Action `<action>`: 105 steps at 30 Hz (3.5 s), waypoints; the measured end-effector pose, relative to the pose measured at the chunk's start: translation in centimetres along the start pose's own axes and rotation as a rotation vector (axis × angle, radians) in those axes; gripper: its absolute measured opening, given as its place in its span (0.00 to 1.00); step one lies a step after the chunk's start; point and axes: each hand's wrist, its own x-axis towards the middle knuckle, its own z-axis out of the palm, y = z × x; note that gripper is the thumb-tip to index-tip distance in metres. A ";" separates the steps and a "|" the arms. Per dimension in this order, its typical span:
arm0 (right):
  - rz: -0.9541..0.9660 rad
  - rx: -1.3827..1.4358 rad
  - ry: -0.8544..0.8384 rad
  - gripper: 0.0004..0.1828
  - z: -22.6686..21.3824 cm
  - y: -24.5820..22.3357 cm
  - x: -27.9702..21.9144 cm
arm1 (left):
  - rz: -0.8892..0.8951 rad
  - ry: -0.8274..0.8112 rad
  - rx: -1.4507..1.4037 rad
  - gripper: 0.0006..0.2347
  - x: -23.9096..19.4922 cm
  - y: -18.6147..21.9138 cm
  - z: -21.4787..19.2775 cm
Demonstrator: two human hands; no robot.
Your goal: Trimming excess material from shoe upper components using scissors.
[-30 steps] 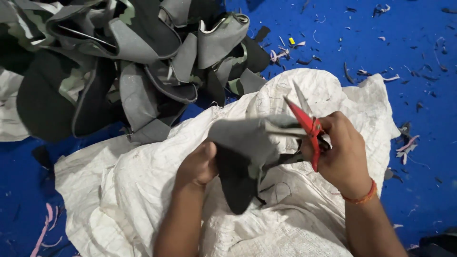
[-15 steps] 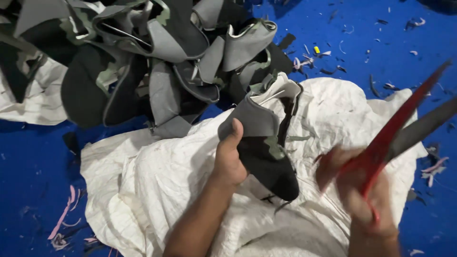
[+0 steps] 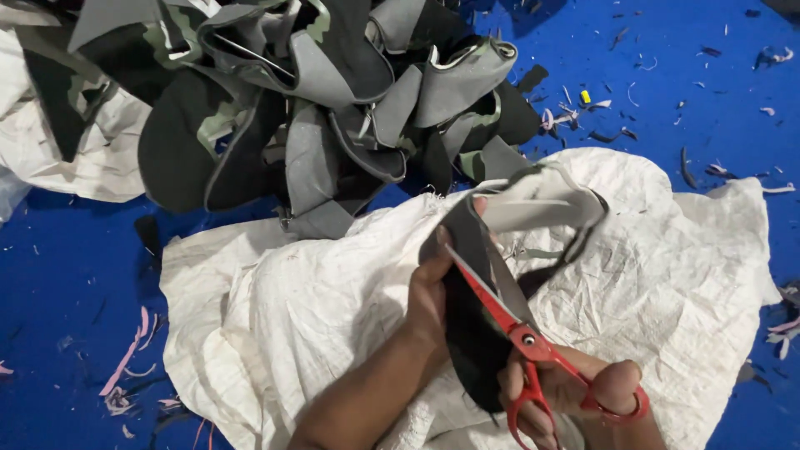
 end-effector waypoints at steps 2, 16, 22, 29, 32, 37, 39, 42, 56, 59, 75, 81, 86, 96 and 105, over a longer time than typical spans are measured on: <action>0.022 -0.021 0.021 0.66 0.1 -0.5 0.4 | -0.023 0.000 -0.131 0.30 0.0 0.6 0.7; 0.042 0.048 0.088 0.47 -0.1 1.7 3.4 | 0.022 -0.072 -0.235 0.30 -0.3 2.0 2.1; -0.183 0.225 -0.105 0.47 1.0 1.3 3.4 | 0.035 -0.026 -0.110 0.31 -0.4 2.5 2.4; -0.199 -0.076 -0.101 0.43 -0.7 1.5 2.4 | 0.054 -0.069 -0.180 0.29 -0.3 2.6 3.1; -0.187 0.088 -0.085 0.48 1.0 0.6 3.7 | 0.042 0.008 -0.114 0.30 -0.3 2.7 3.0; -0.192 0.109 -0.148 0.45 -0.4 1.4 3.7 | 0.000 0.054 -0.145 0.29 -0.3 2.4 2.9; -0.182 0.088 -0.076 0.45 -0.1 1.2 4.0 | -0.032 0.043 -0.166 0.28 -0.3 2.2 2.9; -0.208 0.093 0.001 0.45 -0.4 1.8 4.2 | -0.055 0.120 -0.132 0.28 0.0 2.1 2.8; -0.257 0.015 0.173 0.18 2.1 1.7 3.7 | 0.002 0.063 -0.032 0.26 0.3 2.5 2.4; -0.226 -0.048 0.206 0.17 2.1 1.4 3.6 | 0.017 0.076 0.017 0.25 0.3 2.4 1.7; -0.316 0.160 -0.128 0.27 -2.2 3.0 2.6 | -0.103 0.045 0.023 0.25 0.2 2.7 1.2; -0.353 -0.019 0.105 0.23 -0.1 2.6 3.0 | -0.028 -0.007 0.099 0.23 0.1 3.0 1.9; -0.365 -0.101 0.173 0.27 1.3 2.0 3.7 | -0.074 0.062 0.060 0.23 0.4 3.1 1.6; -0.325 0.009 -0.061 0.33 0.7 1.3 4.6 | -0.023 0.058 0.115 0.22 0.4 2.2 -0.2; -0.705 -0.007 0.281 0.17 -0.3 1.4 4.3 | 0.183 -0.015 0.274 0.23 0.3 3.1 -0.7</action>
